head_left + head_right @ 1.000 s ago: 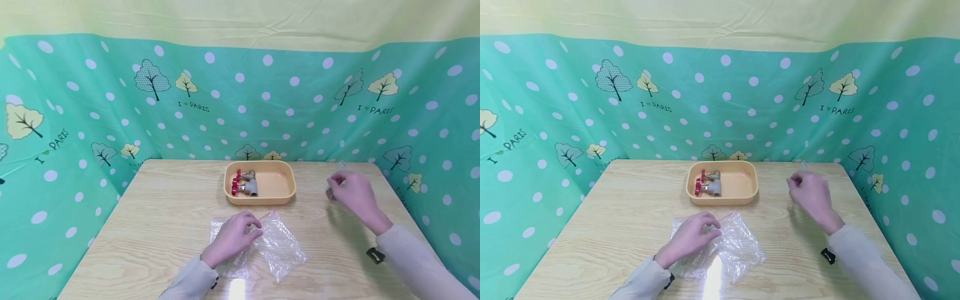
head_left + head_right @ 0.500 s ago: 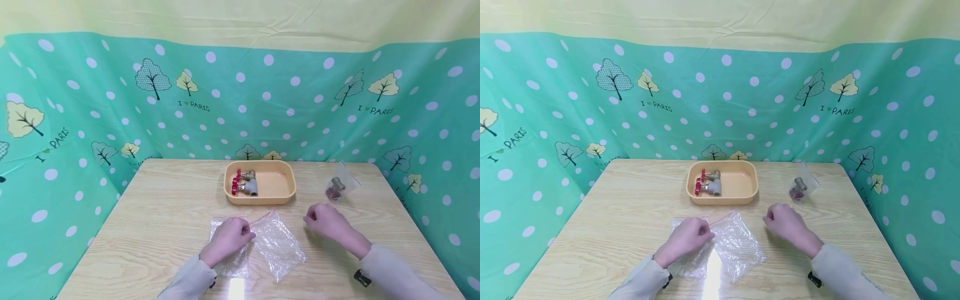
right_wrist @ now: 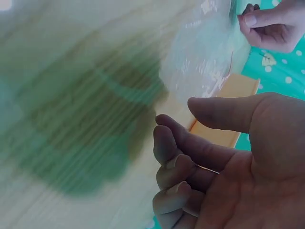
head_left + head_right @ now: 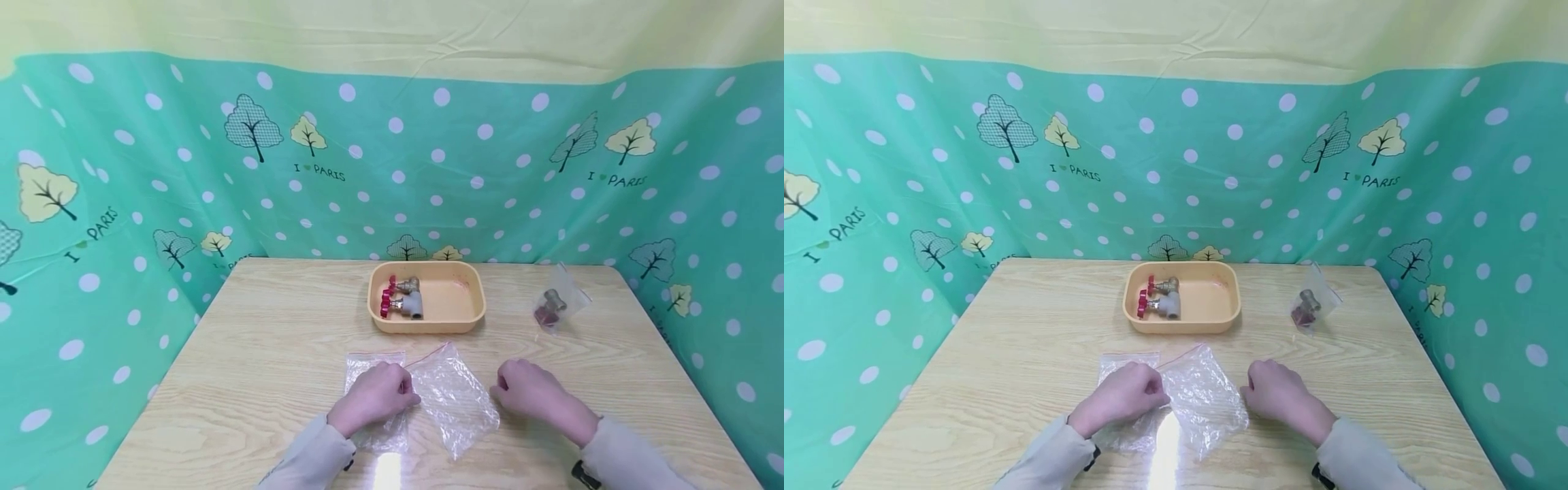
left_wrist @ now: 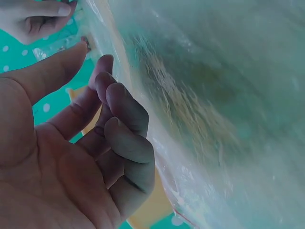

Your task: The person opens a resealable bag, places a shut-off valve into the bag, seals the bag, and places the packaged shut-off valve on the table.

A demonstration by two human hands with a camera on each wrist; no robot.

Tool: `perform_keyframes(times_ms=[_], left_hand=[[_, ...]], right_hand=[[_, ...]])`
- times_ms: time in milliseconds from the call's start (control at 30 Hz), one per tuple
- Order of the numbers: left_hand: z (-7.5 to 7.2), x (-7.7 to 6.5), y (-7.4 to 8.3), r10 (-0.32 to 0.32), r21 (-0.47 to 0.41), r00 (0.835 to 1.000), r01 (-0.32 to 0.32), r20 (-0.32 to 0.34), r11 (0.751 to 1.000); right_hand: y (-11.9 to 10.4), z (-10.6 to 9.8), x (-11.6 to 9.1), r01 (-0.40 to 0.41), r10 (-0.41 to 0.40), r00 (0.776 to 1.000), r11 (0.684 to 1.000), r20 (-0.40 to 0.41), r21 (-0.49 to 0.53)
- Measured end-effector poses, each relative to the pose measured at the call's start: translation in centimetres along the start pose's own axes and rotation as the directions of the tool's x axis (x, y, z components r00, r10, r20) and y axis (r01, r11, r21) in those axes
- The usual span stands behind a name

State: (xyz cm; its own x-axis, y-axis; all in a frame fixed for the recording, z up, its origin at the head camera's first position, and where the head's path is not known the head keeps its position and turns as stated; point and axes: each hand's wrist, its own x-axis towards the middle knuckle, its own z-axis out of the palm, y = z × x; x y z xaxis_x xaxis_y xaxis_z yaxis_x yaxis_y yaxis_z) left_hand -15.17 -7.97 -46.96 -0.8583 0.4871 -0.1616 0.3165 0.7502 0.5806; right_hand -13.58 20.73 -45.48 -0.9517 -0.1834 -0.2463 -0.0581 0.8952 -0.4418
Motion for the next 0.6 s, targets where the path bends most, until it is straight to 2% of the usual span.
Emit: perform_keyframes(times_ms=[267, 467, 600], left_hand=[[0.0, -0.2, 0.3, -0.008, 0.001, 1.000, 0.008, 0.008, 1.000], [-0.1, -0.4, 0.6, -0.038, 0.008, 0.998, 0.037, 0.042, 0.999], [-0.1, -0.5, 0.8, -0.055, 0.005, 0.997, 0.055, 0.060, 0.998]], right_hand=[[-0.5, 1.2, -1.4, 0.007, -0.007, 1.000, 1.000, 0.013, -0.001], [-0.8, 2.1, -2.7, 0.091, -0.091, 0.996, 0.996, 0.012, 0.015], [-0.8, 2.3, -3.4, 0.119, -0.120, 0.993, 0.993, 0.016, 0.023]])
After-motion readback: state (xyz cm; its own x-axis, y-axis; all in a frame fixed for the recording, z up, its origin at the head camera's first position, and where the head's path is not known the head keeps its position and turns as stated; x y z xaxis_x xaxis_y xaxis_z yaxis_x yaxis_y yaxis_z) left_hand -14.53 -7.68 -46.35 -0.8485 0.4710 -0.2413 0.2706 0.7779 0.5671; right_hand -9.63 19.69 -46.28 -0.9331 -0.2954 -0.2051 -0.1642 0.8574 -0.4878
